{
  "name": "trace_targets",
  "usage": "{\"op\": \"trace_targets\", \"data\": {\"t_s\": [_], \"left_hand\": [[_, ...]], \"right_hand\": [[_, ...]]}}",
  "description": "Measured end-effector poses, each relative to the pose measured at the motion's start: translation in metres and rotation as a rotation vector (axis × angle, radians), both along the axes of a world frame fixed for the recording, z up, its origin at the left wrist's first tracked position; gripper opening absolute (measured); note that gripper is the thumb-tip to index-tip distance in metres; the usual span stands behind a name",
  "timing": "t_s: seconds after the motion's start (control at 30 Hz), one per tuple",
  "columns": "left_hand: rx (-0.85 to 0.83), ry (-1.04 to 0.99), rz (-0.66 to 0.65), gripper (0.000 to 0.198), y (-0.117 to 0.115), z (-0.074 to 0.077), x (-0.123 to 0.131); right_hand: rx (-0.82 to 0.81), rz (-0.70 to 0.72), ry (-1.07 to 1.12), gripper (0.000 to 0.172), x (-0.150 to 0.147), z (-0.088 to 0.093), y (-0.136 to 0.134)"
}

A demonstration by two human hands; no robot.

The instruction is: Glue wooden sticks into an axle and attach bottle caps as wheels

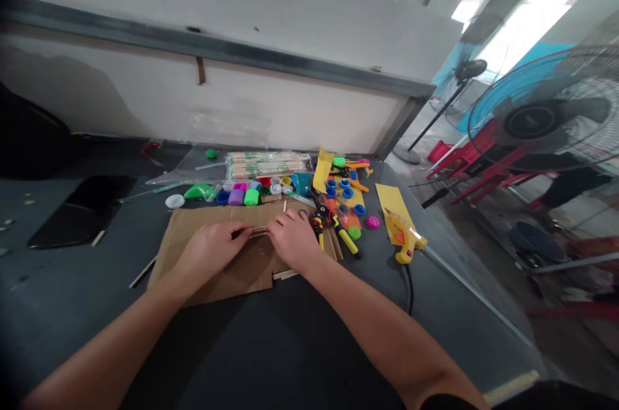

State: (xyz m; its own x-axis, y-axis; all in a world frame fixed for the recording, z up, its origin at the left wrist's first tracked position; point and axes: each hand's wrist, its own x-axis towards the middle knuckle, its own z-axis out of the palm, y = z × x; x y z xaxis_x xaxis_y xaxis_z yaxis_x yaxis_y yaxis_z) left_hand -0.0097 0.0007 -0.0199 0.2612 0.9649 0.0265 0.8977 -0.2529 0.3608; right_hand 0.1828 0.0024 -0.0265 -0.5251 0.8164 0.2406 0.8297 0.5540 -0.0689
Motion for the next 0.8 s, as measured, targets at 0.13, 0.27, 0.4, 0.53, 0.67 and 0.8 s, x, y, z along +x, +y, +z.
{"op": "trace_targets", "data": {"t_s": [0.13, 0.27, 0.4, 0.53, 0.67, 0.8], "left_hand": [[0.029, -0.037, -0.006, 0.036, 0.002, 0.0, -0.003], [0.044, -0.039, 0.005, 0.036, 0.003, 0.0, -0.005], [0.009, -0.077, 0.037, 0.035, 0.006, 0.0, -0.007], [-0.022, -0.139, 0.056, 0.035, 0.008, 0.002, -0.01], [-0.021, -0.154, 0.068, 0.035, 0.009, 0.002, -0.012], [-0.011, -0.187, 0.103, 0.032, 0.011, 0.0, -0.013]], "right_hand": [[0.002, -0.006, 0.012, 0.018, -0.001, 0.0, 0.0], [-0.023, -0.035, 0.042, 0.013, -0.002, 0.001, -0.001], [-0.034, -0.037, 0.063, 0.011, -0.002, 0.002, 0.0], [-0.037, -0.031, 0.062, 0.013, -0.001, 0.002, 0.001], [-0.04, -0.031, 0.06, 0.014, -0.002, 0.001, -0.001], [-0.019, 0.001, 0.151, 0.014, -0.002, 0.011, -0.003]]}}
